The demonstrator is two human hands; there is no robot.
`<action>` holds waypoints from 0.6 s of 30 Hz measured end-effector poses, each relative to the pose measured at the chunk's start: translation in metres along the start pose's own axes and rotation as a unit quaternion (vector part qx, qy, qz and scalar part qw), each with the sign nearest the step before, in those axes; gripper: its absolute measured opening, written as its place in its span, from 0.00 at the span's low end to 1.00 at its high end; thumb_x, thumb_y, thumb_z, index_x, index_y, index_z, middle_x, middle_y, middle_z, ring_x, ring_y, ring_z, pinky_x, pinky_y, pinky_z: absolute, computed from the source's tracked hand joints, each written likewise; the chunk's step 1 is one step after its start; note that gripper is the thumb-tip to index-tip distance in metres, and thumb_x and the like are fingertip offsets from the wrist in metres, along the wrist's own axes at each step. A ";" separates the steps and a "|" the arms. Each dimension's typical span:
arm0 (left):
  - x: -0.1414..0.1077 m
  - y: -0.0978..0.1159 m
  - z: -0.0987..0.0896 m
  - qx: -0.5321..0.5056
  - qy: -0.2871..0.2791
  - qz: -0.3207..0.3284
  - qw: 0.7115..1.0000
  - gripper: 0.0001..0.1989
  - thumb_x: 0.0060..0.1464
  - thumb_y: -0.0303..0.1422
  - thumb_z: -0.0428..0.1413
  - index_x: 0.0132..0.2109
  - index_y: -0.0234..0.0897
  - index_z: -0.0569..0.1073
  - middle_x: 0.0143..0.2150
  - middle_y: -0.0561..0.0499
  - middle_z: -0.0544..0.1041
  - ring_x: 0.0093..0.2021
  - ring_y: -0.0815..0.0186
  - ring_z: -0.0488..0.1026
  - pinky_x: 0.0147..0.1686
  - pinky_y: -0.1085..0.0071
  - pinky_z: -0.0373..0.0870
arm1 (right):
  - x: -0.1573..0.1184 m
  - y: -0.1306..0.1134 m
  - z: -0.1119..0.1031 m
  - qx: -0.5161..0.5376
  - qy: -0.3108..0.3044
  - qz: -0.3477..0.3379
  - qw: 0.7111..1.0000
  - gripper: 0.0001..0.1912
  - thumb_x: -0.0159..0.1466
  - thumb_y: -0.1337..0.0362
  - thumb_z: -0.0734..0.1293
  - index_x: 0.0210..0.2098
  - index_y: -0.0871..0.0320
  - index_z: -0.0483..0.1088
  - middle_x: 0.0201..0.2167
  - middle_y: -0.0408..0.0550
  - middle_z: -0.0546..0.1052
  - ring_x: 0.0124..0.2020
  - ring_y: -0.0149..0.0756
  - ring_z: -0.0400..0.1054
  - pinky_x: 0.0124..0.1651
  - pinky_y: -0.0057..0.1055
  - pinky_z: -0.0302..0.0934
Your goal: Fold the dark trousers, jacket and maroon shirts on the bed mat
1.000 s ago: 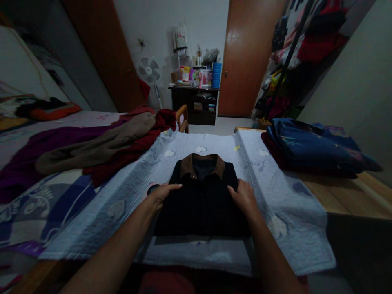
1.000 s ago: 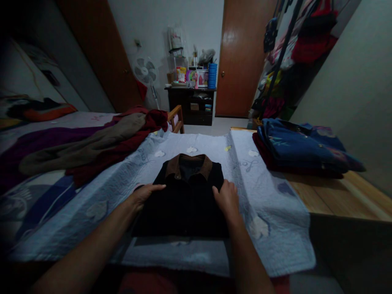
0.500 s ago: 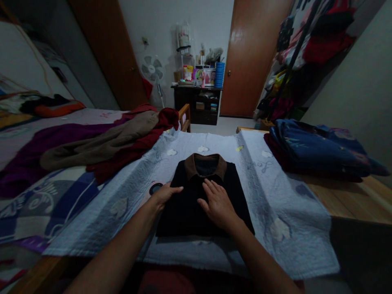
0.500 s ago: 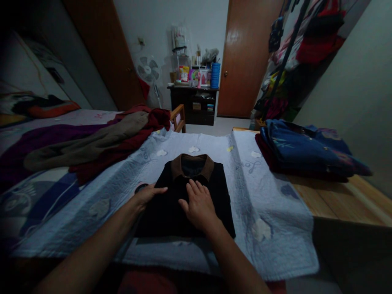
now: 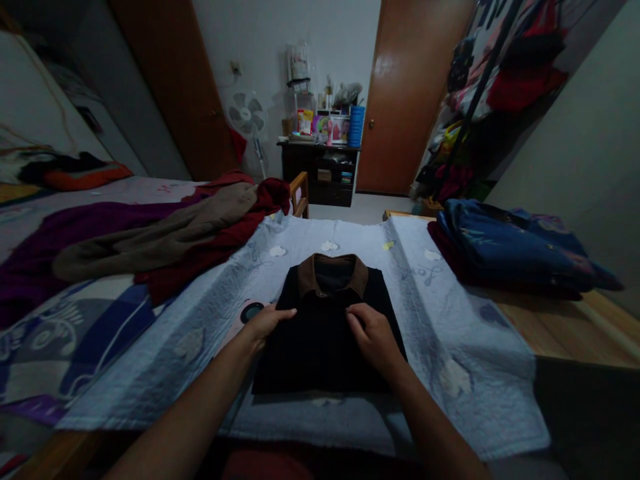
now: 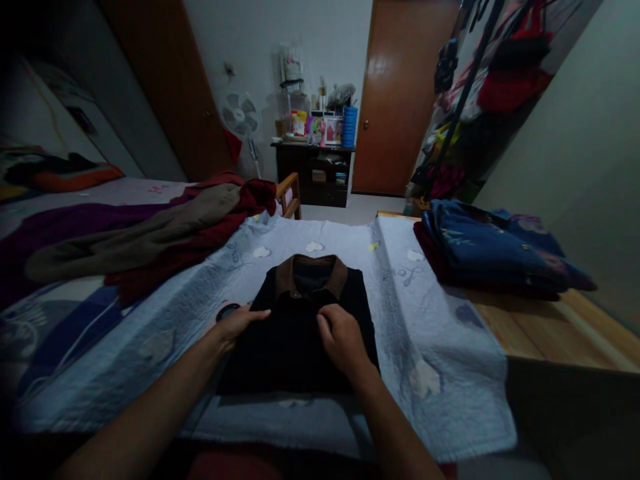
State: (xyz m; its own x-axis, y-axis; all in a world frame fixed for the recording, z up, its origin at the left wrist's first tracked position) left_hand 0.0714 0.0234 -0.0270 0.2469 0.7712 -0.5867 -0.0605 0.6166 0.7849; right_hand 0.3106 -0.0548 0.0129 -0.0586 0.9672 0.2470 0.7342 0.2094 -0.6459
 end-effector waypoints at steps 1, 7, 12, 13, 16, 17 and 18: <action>0.000 0.000 0.000 0.001 0.005 0.000 1.000 0.14 0.43 0.29 0.63 0.40 0.34 0.72 0.30 0.47 0.80 0.27 0.62 0.77 0.32 0.67 0.75 | 0.001 0.009 -0.004 -0.020 0.033 0.018 0.999 0.16 0.67 0.63 0.55 0.44 0.58 0.72 0.45 0.53 0.76 0.49 0.40 0.69 0.55 0.38 0.60; 0.000 0.000 -0.001 0.013 0.005 0.002 1.000 0.16 0.42 0.30 0.64 0.40 0.34 0.73 0.30 0.46 0.80 0.28 0.60 0.78 0.32 0.66 0.76 | 0.021 0.071 -0.005 -0.155 0.003 0.086 0.984 0.26 0.66 0.60 0.57 0.61 0.63 0.59 0.66 0.58 0.56 0.68 0.47 0.46 0.66 0.49 0.43; -0.003 0.001 0.001 0.026 0.018 0.005 0.999 0.15 0.41 0.31 0.65 0.38 0.35 0.73 0.30 0.46 0.80 0.28 0.60 0.78 0.31 0.66 0.76 | 0.042 0.097 -0.012 -0.159 -0.019 0.116 0.980 0.30 0.66 0.56 0.58 0.64 0.61 0.55 0.67 0.56 0.55 0.68 0.46 0.46 0.66 0.45 0.43; -0.004 0.001 0.001 0.023 0.022 0.007 0.999 0.15 0.41 0.31 0.65 0.38 0.35 0.72 0.30 0.46 0.80 0.28 0.60 0.78 0.31 0.67 0.76 | 0.042 0.099 -0.015 -0.154 -0.005 0.134 0.979 0.31 0.65 0.56 0.59 0.63 0.64 0.56 0.66 0.59 0.58 0.67 0.46 0.49 0.66 0.43 0.45; -0.006 0.003 0.003 0.016 0.028 0.005 0.999 0.13 0.42 0.29 0.63 0.38 0.35 0.72 0.31 0.46 0.80 0.28 0.60 0.78 0.31 0.67 0.76 | 0.032 0.102 -0.024 -0.108 0.022 0.211 0.971 0.32 0.63 0.54 0.61 0.61 0.69 0.58 0.58 0.65 0.67 0.60 0.48 0.61 0.60 0.39 0.54; -0.007 0.003 0.004 0.016 0.029 0.002 0.999 0.13 0.43 0.29 0.63 0.38 0.35 0.72 0.31 0.46 0.80 0.28 0.60 0.78 0.31 0.67 0.76 | 0.026 0.102 -0.025 -0.085 0.020 0.235 0.968 0.32 0.63 0.53 0.62 0.59 0.69 0.59 0.55 0.65 0.69 0.57 0.49 0.64 0.57 0.38 0.58; -0.007 0.004 0.004 0.017 0.030 0.001 0.999 0.13 0.43 0.29 0.63 0.38 0.35 0.72 0.31 0.46 0.80 0.28 0.60 0.78 0.31 0.66 0.76 | 0.019 0.101 -0.027 -0.063 0.015 0.254 0.965 0.32 0.62 0.52 0.63 0.58 0.68 0.60 0.53 0.65 0.72 0.54 0.49 0.67 0.54 0.38 0.60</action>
State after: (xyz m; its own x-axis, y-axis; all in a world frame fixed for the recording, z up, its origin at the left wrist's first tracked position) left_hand 0.0732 0.0195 -0.0187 0.1877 0.7808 -0.5959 -0.0281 0.6107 0.7914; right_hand 0.4019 -0.0187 -0.0281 0.3492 0.9353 -0.0573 0.7391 -0.3125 -0.5967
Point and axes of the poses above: each hand's wrist, its own x-axis towards the middle knuckle, its own z-axis out of the palm, y = z × x, the point moved 2 cm from there along x, towards the middle knuckle
